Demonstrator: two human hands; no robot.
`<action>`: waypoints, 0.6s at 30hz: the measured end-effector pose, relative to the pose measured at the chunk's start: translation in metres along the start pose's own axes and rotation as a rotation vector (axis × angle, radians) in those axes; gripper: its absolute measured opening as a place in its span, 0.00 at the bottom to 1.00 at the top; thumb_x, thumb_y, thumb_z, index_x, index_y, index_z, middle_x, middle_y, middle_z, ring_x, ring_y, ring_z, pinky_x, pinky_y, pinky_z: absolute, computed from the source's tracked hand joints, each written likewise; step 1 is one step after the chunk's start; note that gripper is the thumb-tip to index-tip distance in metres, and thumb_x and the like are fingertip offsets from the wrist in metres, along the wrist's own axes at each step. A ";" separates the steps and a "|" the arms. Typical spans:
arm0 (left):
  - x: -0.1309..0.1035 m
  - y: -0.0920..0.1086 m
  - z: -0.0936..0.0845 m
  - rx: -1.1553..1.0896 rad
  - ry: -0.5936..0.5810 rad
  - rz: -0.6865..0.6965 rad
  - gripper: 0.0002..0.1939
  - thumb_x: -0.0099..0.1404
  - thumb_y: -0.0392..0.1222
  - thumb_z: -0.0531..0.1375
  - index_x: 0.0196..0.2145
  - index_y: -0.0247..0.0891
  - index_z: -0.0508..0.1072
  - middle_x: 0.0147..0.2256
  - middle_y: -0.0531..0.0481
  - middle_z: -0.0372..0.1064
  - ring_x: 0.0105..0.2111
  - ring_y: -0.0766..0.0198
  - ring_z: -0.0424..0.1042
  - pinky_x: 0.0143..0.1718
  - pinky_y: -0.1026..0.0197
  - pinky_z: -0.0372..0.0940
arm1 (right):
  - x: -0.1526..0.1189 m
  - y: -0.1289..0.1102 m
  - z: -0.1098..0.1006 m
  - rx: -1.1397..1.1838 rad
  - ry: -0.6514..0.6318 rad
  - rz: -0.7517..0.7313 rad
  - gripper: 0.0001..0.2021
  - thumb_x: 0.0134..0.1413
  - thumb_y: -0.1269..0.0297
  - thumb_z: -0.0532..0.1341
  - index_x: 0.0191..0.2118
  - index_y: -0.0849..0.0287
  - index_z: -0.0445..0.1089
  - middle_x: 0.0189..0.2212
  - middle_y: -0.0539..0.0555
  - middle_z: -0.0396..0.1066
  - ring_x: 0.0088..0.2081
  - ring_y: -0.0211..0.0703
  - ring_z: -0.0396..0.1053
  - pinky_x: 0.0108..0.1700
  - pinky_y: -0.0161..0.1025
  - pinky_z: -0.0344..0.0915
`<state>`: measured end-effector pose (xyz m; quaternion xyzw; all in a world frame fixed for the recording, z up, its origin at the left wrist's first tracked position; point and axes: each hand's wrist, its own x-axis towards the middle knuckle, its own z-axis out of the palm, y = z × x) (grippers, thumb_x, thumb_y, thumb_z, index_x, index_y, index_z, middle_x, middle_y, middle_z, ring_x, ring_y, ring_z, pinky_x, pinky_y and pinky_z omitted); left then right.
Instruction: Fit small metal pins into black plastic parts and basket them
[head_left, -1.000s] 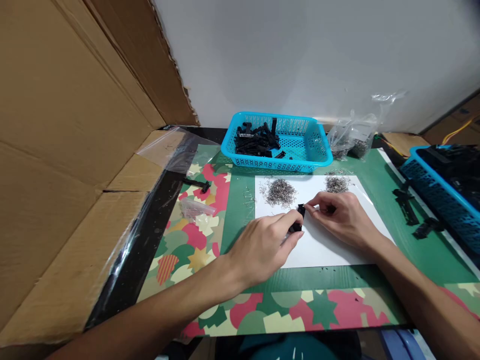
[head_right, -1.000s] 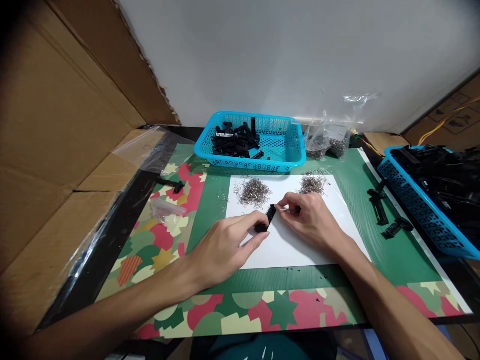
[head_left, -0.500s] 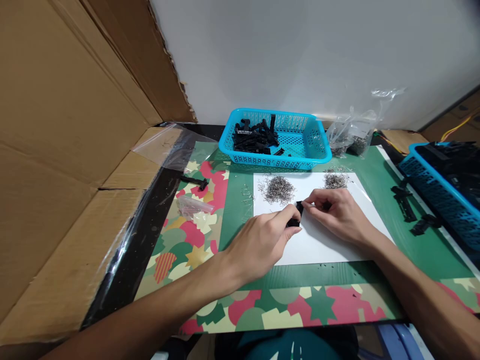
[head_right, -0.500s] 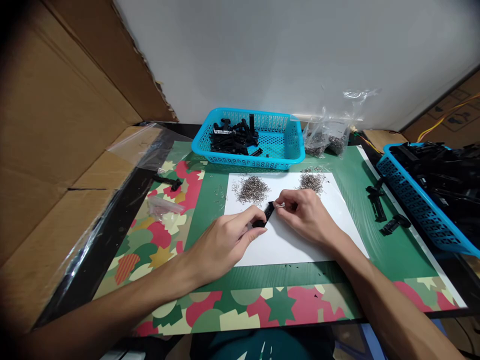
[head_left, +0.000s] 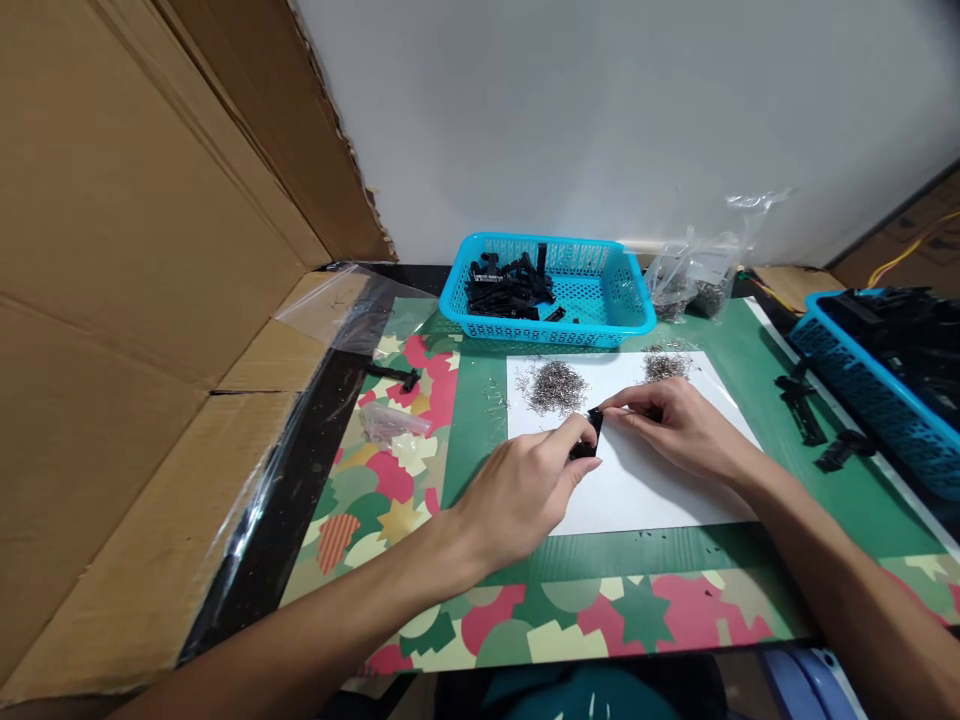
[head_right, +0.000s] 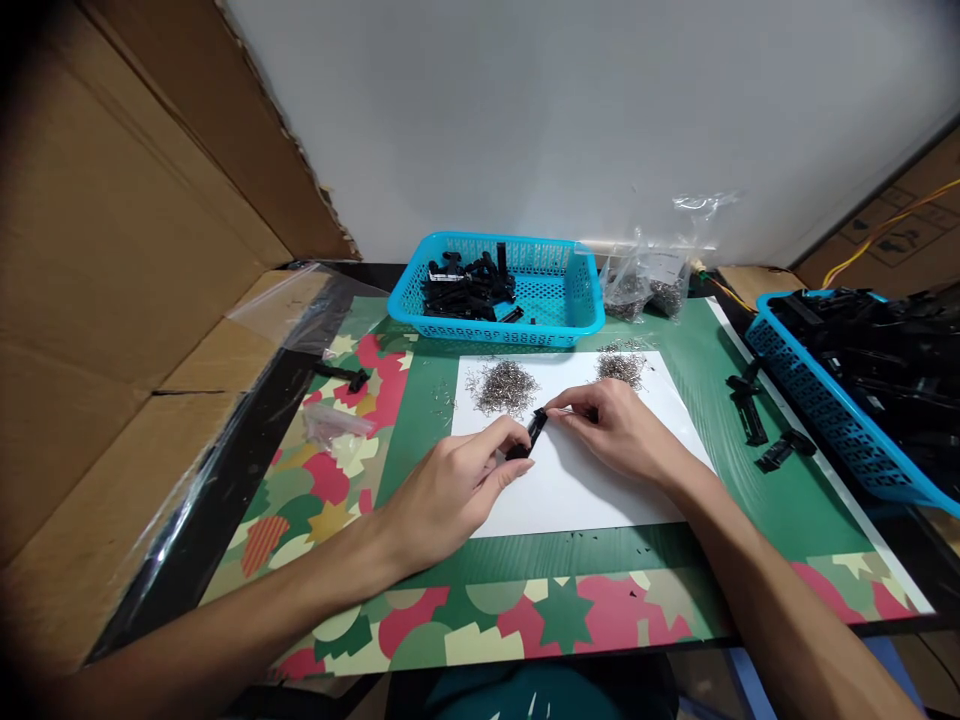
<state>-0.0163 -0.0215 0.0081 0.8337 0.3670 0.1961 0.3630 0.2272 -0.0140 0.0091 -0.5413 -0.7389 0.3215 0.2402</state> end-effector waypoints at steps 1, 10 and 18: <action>0.000 0.000 0.000 -0.002 -0.001 0.000 0.03 0.77 0.39 0.59 0.47 0.43 0.69 0.34 0.56 0.73 0.29 0.65 0.69 0.32 0.63 0.61 | 0.000 0.000 0.000 -0.001 0.004 0.009 0.15 0.70 0.60 0.59 0.41 0.56 0.84 0.39 0.53 0.85 0.36 0.45 0.77 0.37 0.38 0.65; 0.000 0.000 0.001 0.028 -0.008 0.016 0.03 0.77 0.39 0.60 0.47 0.43 0.70 0.35 0.54 0.75 0.31 0.64 0.71 0.33 0.63 0.63 | 0.002 -0.002 0.010 -0.096 0.158 0.025 0.16 0.67 0.52 0.63 0.37 0.58 0.82 0.18 0.46 0.63 0.23 0.37 0.56 0.28 0.38 0.52; 0.000 0.000 0.000 0.036 -0.018 0.014 0.04 0.77 0.40 0.59 0.48 0.43 0.71 0.35 0.54 0.75 0.31 0.63 0.72 0.33 0.63 0.63 | 0.002 -0.002 0.010 -0.096 0.134 0.013 0.11 0.64 0.61 0.63 0.38 0.60 0.82 0.19 0.47 0.63 0.23 0.36 0.57 0.28 0.37 0.52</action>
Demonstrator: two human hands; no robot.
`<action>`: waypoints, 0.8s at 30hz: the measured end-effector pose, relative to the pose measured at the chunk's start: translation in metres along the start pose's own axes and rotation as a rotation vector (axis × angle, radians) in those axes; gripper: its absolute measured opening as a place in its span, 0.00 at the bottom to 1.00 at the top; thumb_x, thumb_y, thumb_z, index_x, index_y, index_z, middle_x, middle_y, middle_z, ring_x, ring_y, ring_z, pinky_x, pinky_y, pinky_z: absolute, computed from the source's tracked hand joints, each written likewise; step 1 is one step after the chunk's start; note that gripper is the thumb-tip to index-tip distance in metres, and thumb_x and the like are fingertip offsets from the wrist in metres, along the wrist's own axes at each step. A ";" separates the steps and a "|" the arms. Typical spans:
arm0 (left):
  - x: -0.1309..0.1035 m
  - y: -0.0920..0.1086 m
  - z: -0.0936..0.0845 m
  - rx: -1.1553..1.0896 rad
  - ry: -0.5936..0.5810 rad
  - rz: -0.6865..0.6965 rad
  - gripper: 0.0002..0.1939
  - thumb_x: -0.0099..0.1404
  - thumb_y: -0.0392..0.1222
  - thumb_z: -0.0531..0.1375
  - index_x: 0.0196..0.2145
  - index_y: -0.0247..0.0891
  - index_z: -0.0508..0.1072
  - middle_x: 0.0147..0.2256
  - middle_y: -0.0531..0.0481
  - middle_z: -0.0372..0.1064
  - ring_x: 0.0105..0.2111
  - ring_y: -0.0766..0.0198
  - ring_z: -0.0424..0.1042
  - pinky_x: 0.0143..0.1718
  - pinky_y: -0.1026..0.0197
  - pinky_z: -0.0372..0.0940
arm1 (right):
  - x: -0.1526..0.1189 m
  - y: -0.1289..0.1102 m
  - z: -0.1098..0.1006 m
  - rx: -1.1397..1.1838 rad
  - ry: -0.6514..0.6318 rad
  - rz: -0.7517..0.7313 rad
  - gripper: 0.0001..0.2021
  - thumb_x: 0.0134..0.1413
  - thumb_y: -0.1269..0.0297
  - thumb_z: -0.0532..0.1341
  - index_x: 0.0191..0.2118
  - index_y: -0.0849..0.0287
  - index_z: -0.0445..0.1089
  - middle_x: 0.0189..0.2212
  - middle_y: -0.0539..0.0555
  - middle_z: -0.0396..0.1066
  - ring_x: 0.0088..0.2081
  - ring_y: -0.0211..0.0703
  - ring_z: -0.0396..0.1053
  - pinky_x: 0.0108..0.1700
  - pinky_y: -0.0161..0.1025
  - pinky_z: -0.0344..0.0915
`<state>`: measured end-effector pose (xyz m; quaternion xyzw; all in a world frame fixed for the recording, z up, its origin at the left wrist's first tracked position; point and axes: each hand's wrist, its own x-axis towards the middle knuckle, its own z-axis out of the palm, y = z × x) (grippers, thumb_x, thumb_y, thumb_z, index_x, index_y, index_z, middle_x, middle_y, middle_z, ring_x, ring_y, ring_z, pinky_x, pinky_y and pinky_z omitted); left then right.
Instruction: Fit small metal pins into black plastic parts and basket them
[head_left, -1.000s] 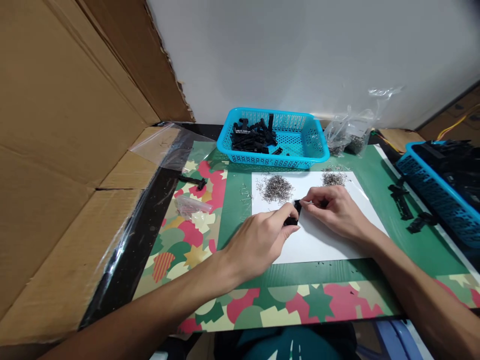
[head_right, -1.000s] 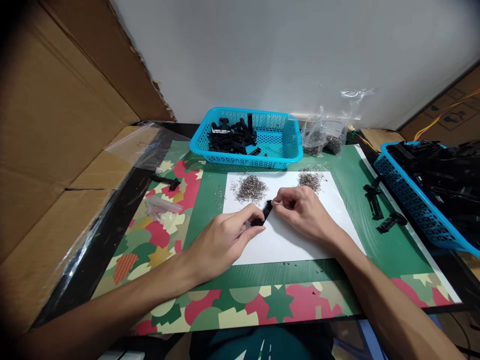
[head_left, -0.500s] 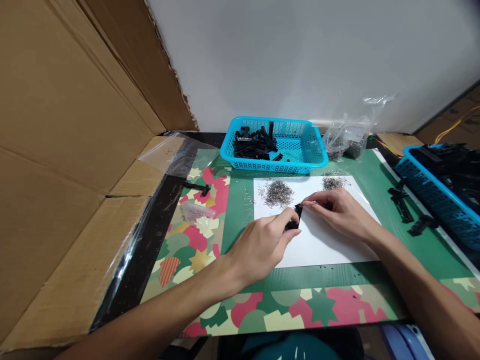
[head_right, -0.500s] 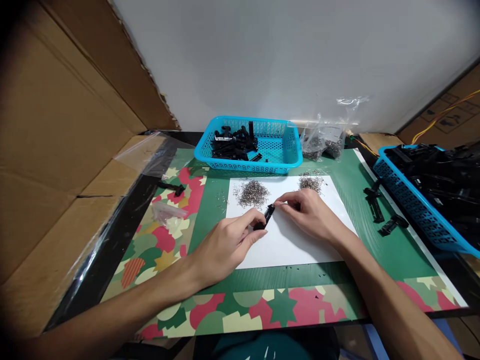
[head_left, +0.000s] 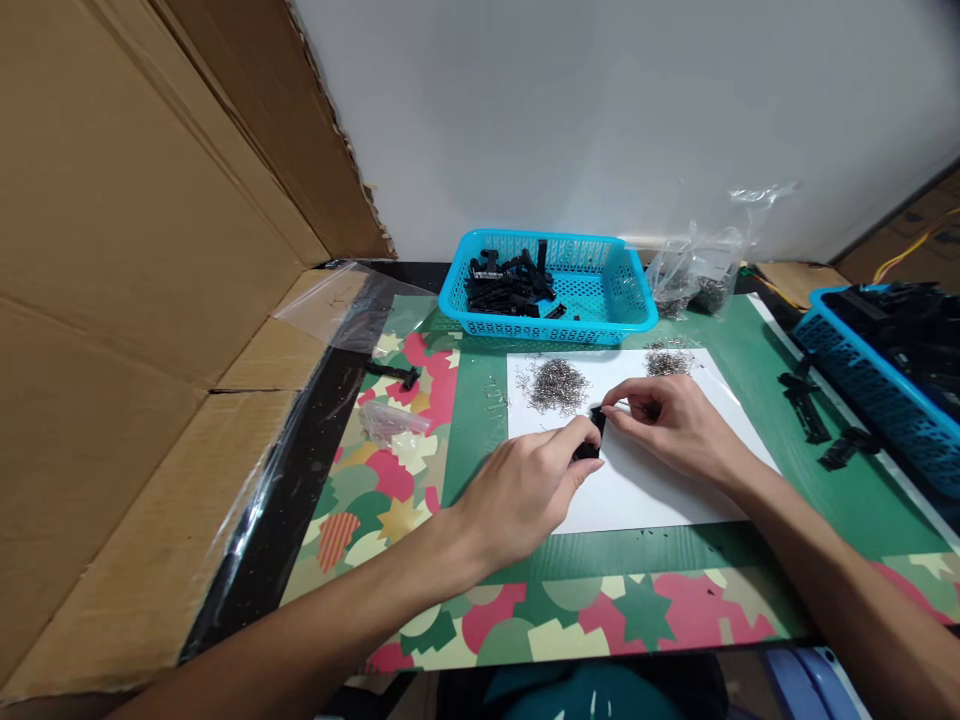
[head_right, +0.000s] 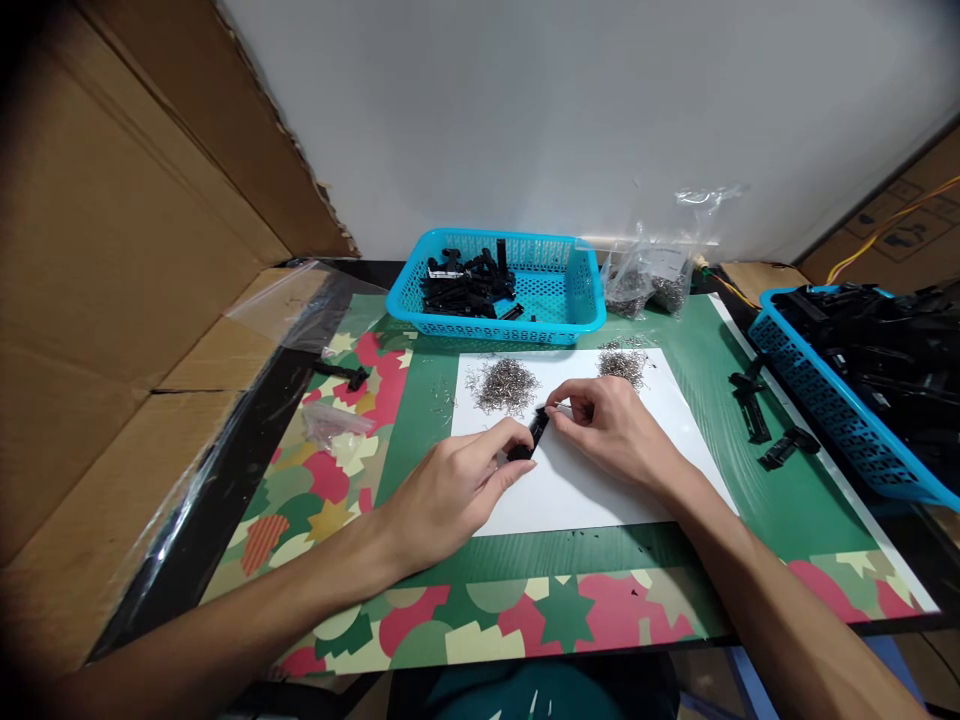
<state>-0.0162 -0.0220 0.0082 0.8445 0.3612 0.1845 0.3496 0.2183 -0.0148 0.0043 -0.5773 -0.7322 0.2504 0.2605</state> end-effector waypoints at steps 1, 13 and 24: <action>0.000 0.000 0.000 0.000 -0.002 -0.001 0.03 0.78 0.40 0.59 0.48 0.43 0.71 0.35 0.54 0.75 0.30 0.63 0.72 0.33 0.63 0.63 | 0.000 0.000 0.000 -0.001 0.003 0.000 0.11 0.64 0.61 0.63 0.38 0.59 0.82 0.19 0.47 0.64 0.23 0.36 0.57 0.28 0.37 0.52; 0.000 0.001 -0.002 -0.002 -0.006 0.000 0.03 0.77 0.39 0.59 0.47 0.42 0.71 0.33 0.55 0.73 0.28 0.65 0.70 0.30 0.64 0.60 | -0.003 0.000 0.000 0.010 0.064 -0.033 0.12 0.61 0.60 0.64 0.32 0.59 0.81 0.17 0.46 0.63 0.21 0.35 0.56 0.27 0.37 0.52; 0.000 -0.003 0.001 0.021 0.008 0.036 0.04 0.77 0.37 0.60 0.48 0.42 0.70 0.36 0.52 0.77 0.31 0.62 0.75 0.31 0.62 0.61 | -0.002 -0.003 0.006 0.013 0.075 -0.008 0.14 0.60 0.61 0.62 0.26 0.61 0.78 0.16 0.47 0.61 0.22 0.36 0.55 0.27 0.38 0.50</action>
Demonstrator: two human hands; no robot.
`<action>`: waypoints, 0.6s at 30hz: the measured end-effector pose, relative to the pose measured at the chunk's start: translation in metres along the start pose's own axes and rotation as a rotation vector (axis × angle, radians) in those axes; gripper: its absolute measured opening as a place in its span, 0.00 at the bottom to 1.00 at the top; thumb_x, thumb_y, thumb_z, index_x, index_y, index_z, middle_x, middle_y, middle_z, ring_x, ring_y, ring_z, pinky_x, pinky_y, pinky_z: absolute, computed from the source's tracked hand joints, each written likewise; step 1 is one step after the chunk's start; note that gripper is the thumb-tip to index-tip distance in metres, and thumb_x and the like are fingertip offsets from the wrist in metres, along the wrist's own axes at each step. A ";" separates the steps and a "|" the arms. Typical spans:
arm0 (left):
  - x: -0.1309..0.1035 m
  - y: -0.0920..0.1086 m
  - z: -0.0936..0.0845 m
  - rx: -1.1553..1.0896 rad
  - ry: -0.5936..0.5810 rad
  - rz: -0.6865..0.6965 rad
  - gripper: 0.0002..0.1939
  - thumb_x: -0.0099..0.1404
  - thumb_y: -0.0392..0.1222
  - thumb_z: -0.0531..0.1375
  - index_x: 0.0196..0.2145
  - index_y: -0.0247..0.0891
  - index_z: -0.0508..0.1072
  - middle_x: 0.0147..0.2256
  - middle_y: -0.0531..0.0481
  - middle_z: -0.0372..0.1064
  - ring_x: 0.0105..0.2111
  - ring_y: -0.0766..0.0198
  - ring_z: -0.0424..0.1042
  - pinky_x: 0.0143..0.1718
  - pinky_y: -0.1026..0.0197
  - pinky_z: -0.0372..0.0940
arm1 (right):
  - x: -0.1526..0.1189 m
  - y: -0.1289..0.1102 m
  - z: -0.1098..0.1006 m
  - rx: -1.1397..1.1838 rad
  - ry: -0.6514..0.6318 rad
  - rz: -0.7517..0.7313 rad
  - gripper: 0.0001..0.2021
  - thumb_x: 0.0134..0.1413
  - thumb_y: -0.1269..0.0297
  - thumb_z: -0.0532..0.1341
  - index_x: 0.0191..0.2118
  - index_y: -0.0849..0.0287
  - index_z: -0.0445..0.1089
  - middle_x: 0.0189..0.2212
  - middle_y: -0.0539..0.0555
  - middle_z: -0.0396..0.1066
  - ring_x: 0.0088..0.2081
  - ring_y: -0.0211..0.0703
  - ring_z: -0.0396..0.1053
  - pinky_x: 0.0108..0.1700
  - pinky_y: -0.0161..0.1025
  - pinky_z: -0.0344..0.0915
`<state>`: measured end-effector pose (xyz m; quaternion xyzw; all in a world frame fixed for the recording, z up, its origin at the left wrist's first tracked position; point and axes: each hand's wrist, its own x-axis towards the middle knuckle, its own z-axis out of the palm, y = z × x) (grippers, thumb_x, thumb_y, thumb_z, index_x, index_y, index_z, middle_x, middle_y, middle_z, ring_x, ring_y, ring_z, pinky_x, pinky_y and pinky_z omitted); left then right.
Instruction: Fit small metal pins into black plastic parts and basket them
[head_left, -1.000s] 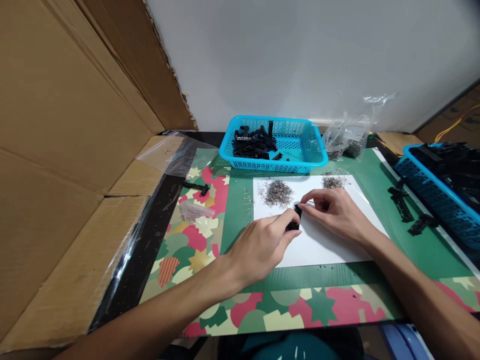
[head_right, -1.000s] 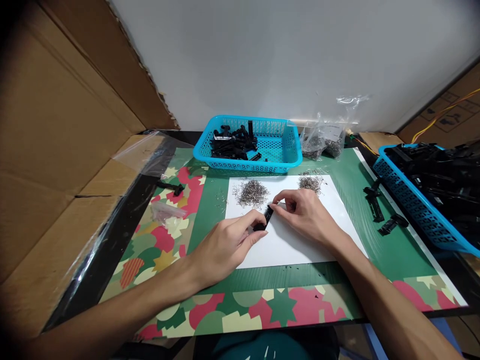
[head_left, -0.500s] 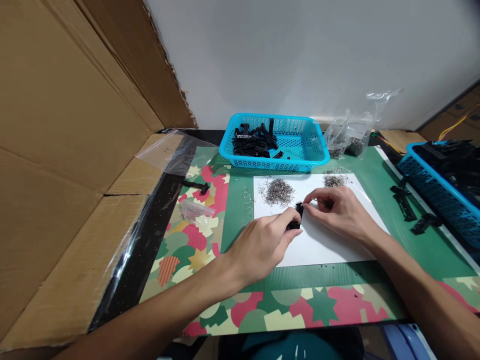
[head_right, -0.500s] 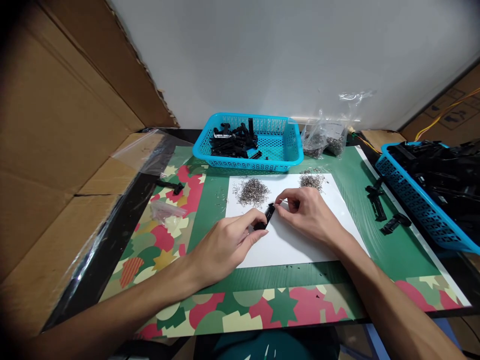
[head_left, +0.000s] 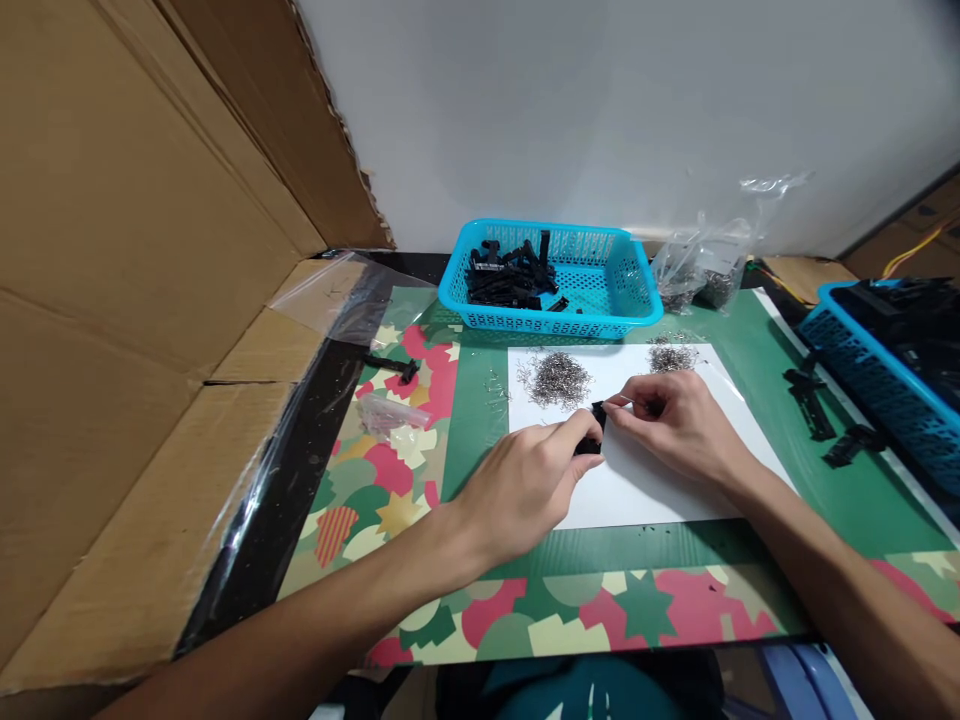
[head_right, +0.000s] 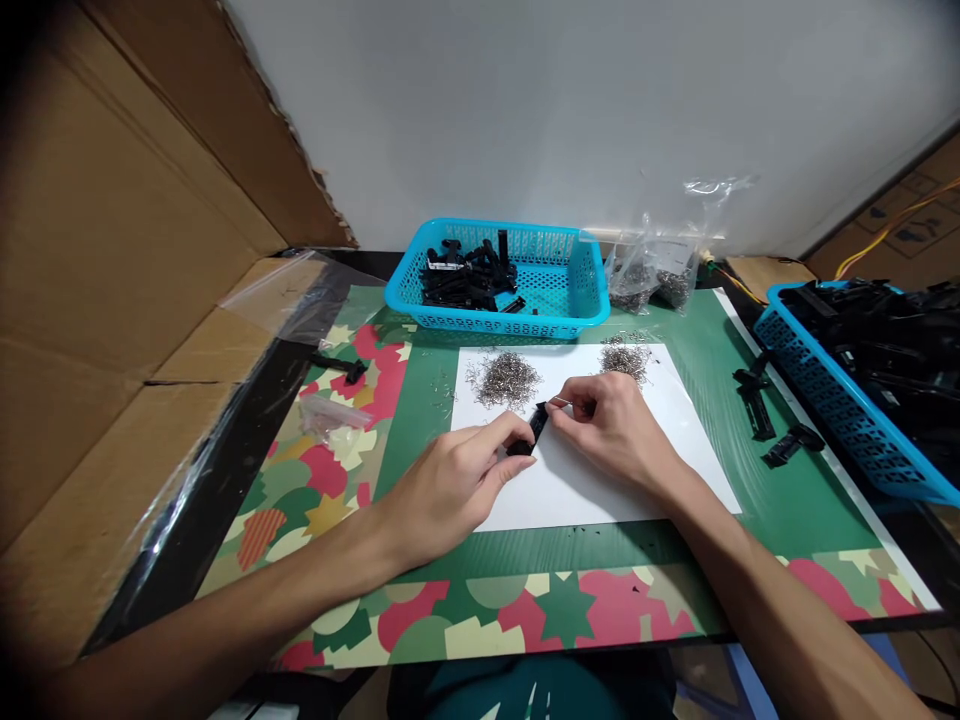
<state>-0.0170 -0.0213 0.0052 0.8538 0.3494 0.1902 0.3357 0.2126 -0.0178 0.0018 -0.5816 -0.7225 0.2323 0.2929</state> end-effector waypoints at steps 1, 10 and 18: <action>0.000 -0.001 0.001 0.001 0.009 0.005 0.05 0.77 0.37 0.60 0.49 0.42 0.70 0.37 0.51 0.77 0.32 0.61 0.75 0.32 0.62 0.61 | 0.000 0.000 0.000 0.008 -0.008 0.004 0.14 0.60 0.61 0.62 0.25 0.60 0.77 0.16 0.47 0.61 0.22 0.36 0.55 0.27 0.38 0.50; 0.001 -0.008 0.005 -0.110 0.043 -0.008 0.05 0.75 0.34 0.59 0.45 0.41 0.68 0.42 0.49 0.79 0.36 0.61 0.78 0.35 0.62 0.65 | 0.004 -0.001 -0.004 0.096 -0.099 0.046 0.15 0.62 0.60 0.62 0.26 0.60 0.77 0.19 0.49 0.68 0.24 0.37 0.60 0.28 0.37 0.53; 0.002 -0.007 0.002 -0.115 0.033 -0.051 0.05 0.76 0.34 0.58 0.46 0.41 0.68 0.38 0.50 0.77 0.34 0.61 0.76 0.33 0.62 0.64 | 0.004 0.002 -0.012 0.149 -0.100 0.161 0.18 0.60 0.52 0.67 0.46 0.61 0.83 0.14 0.43 0.58 0.18 0.36 0.50 0.23 0.37 0.44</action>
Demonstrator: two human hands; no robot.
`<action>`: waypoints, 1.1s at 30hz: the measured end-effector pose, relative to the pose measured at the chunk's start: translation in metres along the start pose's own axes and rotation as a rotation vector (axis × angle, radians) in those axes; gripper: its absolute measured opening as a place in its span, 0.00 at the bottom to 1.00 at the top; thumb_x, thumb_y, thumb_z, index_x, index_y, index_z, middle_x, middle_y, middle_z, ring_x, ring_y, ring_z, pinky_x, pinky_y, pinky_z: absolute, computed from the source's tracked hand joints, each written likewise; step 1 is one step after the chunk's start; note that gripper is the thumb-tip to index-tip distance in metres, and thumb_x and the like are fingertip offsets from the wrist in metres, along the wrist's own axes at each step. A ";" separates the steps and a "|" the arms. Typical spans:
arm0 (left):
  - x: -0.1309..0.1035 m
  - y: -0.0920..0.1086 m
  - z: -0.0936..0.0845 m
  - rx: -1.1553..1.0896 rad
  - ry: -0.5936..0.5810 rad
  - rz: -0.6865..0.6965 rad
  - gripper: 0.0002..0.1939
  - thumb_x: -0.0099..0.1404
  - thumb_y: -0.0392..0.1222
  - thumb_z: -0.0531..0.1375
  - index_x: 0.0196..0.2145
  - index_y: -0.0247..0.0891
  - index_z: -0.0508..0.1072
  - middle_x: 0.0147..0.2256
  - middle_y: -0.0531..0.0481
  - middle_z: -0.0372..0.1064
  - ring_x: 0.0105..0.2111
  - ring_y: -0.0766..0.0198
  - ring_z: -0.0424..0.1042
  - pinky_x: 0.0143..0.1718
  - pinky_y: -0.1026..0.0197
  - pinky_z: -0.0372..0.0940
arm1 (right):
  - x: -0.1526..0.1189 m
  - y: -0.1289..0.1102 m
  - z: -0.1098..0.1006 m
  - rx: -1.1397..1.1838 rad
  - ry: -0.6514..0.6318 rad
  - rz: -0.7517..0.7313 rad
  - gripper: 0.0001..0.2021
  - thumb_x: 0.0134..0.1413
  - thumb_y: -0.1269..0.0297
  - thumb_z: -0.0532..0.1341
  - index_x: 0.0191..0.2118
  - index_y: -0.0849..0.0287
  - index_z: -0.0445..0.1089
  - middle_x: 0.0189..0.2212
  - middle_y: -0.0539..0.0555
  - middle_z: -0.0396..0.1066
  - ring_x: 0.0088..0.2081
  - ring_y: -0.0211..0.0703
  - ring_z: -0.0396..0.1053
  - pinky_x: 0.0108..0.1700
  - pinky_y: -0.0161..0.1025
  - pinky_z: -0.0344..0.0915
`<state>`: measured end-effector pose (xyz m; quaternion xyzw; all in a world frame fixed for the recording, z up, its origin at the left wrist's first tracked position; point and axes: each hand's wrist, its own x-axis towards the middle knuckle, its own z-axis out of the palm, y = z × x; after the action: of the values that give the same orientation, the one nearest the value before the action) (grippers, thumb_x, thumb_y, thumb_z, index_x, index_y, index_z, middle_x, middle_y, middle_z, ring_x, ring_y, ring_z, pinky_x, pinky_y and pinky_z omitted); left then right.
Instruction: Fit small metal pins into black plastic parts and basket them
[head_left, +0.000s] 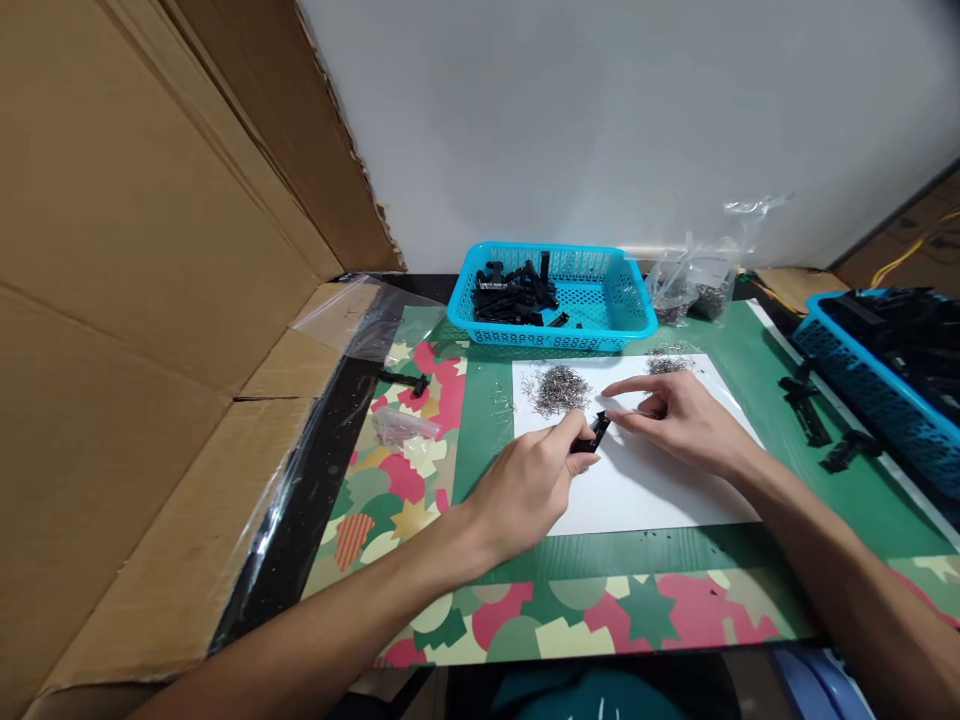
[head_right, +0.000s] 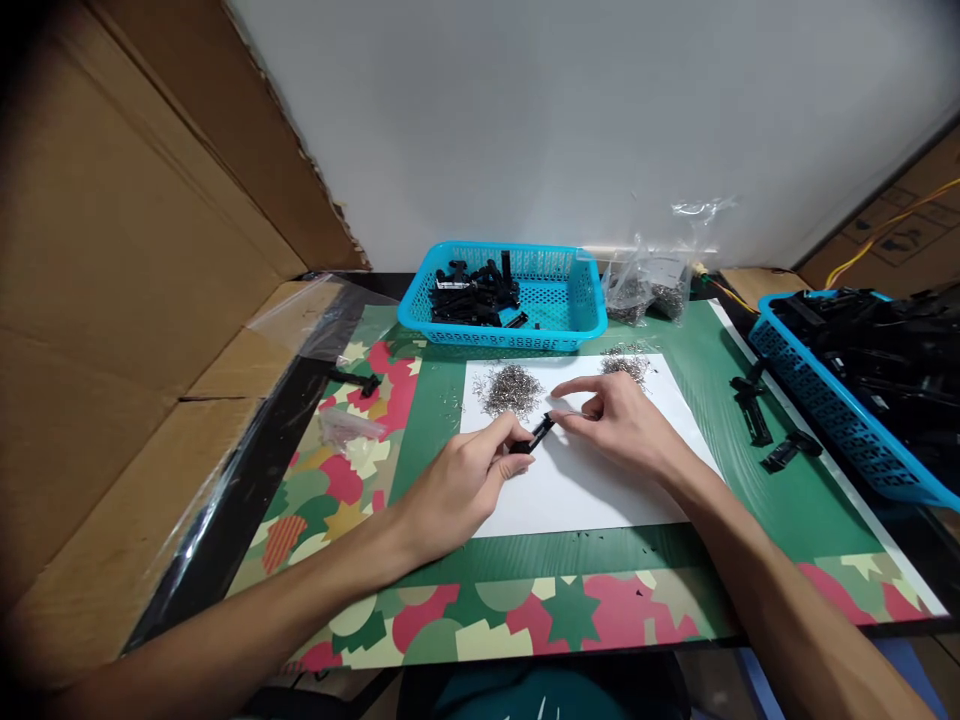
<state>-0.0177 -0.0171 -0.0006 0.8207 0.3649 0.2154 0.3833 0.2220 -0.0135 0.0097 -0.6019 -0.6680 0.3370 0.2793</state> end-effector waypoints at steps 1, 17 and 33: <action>0.000 0.000 0.000 -0.001 -0.001 -0.003 0.05 0.76 0.34 0.58 0.46 0.41 0.68 0.38 0.50 0.77 0.34 0.61 0.76 0.33 0.62 0.64 | -0.001 0.000 0.000 0.031 0.122 -0.011 0.19 0.60 0.50 0.67 0.45 0.61 0.83 0.14 0.44 0.59 0.18 0.36 0.51 0.23 0.38 0.45; 0.003 0.000 -0.003 0.070 -0.006 0.006 0.11 0.77 0.37 0.58 0.55 0.45 0.71 0.42 0.50 0.82 0.42 0.55 0.83 0.36 0.60 0.68 | 0.009 0.007 0.020 0.345 0.341 -0.035 0.38 0.69 0.31 0.50 0.19 0.56 0.70 0.13 0.50 0.59 0.17 0.38 0.56 0.23 0.39 0.53; 0.005 0.001 -0.001 0.141 0.012 0.050 0.11 0.74 0.31 0.60 0.50 0.44 0.71 0.42 0.52 0.81 0.41 0.56 0.83 0.36 0.60 0.67 | 0.014 0.004 0.022 0.183 0.274 -0.062 0.40 0.71 0.36 0.49 0.11 0.56 0.60 0.10 0.48 0.56 0.17 0.35 0.54 0.29 0.39 0.55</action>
<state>-0.0145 -0.0131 0.0011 0.8532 0.3609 0.2037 0.3168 0.2058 -0.0014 -0.0070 -0.5935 -0.6084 0.3025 0.4314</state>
